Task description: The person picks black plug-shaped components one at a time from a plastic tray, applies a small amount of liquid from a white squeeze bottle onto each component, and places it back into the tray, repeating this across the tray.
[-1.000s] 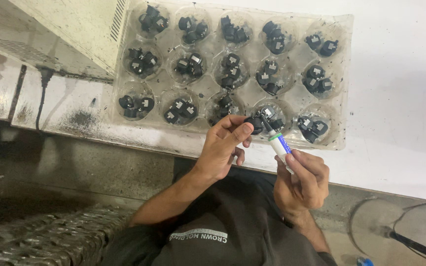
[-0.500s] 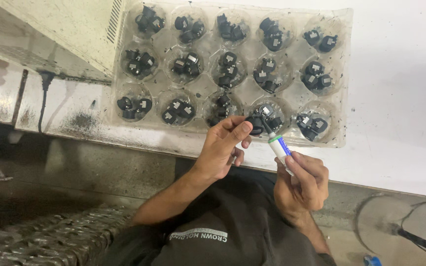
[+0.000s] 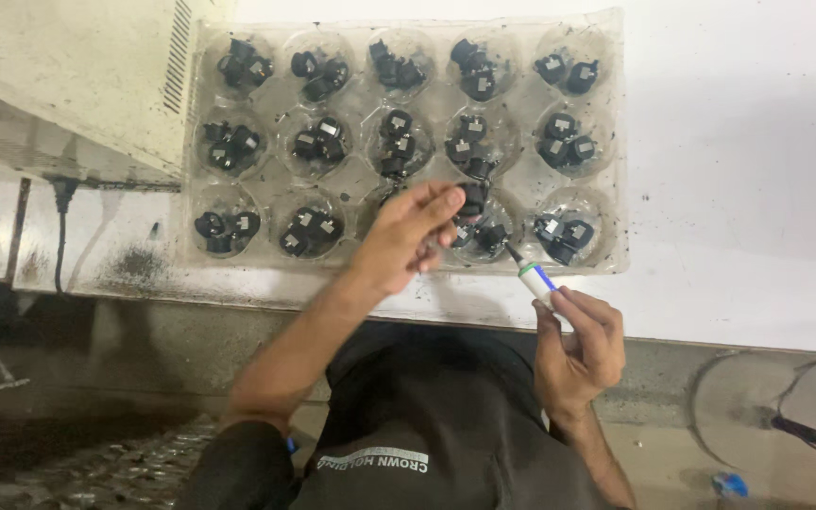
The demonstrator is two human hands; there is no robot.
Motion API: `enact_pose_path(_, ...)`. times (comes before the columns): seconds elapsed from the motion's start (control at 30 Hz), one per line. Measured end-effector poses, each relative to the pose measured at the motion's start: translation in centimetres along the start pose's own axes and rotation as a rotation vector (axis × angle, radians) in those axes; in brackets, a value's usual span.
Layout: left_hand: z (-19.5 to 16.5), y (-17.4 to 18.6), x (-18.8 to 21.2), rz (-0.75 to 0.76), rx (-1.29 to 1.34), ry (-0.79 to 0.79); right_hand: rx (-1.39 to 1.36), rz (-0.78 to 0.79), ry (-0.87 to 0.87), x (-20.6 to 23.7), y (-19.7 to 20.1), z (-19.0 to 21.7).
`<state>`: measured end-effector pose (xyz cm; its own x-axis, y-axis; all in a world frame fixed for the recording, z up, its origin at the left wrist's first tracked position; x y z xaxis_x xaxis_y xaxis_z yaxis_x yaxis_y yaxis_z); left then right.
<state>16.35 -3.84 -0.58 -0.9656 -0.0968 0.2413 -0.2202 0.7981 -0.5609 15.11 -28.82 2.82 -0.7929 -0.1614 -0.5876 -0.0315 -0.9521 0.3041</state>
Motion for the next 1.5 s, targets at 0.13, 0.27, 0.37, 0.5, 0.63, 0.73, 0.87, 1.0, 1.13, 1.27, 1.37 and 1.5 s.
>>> enact_pose_path(0.13, -2.4, 0.2, -9.6, -0.009, -0.550, -0.034, -0.033, -0.100, -0.140, 0.6, 1.9, -1.6)
enact_pose_path(0.27, -4.7, -3.2, -19.0, -0.136, -1.225, -0.505, -0.055, -0.162, -0.137, 1.0, 3.0, -1.5)
enact_pose_path(0.37, -3.8, -5.7, -22.9, -0.258, -1.528, -0.698, -0.044, -0.212, -0.096, 1.2, 3.8, -1.0)
enact_pose_path(0.5, -2.4, -6.8, -25.7, -0.249, -1.692, -0.734, -0.019, -0.265, -0.066, 1.1, 5.3, -0.9)
enact_pose_path(0.63, -2.1, -7.1, -26.5, -0.217, -1.745, -0.759, 0.035, -0.277, -0.104, 0.4, 6.6, -1.6)
enact_pose_path(0.73, -2.0, -6.8, -26.7, -0.194, -1.715, -0.666, -0.044, -0.301, -0.116, 0.1, 6.5, -1.9)
enact_pose_path(0.87, -2.0, -7.3, -26.9, -0.191, -1.700, -0.645, -0.107, -0.288, -0.102, 0.1, 6.1, -1.7)
enact_pose_path(1.0, -1.7, -7.2, -27.4, -0.186, -1.654, -0.608, -0.113, -0.282, -0.090, 0.2, 5.9, -1.6)
enact_pose_path(1.13, -1.6, -7.0, -27.7, -0.127, -1.758, -0.565, -0.090, -0.320, -0.105, 0.5, 6.4, -1.8)
enact_pose_path(1.27, -1.0, -7.0, -27.5, -0.114, -1.919, -0.437, -0.119, -0.301, -0.117, 0.7, 6.3, -2.2)
enact_pose_path(1.37, -1.3, -7.1, -27.3, -0.116, -1.962, -0.394, -0.129, -0.304, -0.101, 0.7, 6.4, -2.1)
enact_pose_path(1.5, -2.0, -7.1, -26.8, -0.145, -1.879, -0.296, -0.170, -0.308, -0.093, 0.7, 6.3, -1.8)
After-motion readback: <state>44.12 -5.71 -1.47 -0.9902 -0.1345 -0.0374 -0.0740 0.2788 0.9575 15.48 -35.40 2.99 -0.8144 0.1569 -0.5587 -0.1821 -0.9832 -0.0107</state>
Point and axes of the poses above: each hand's wrist, its own x-axis away from the middle knuckle, its own y-axis out of the back of the hand, z = x × y, the point moved 5 cm from there along -x, towards the middle knuckle, and after that the axes turned 2 degrees about -x, right-handed, at the moved point
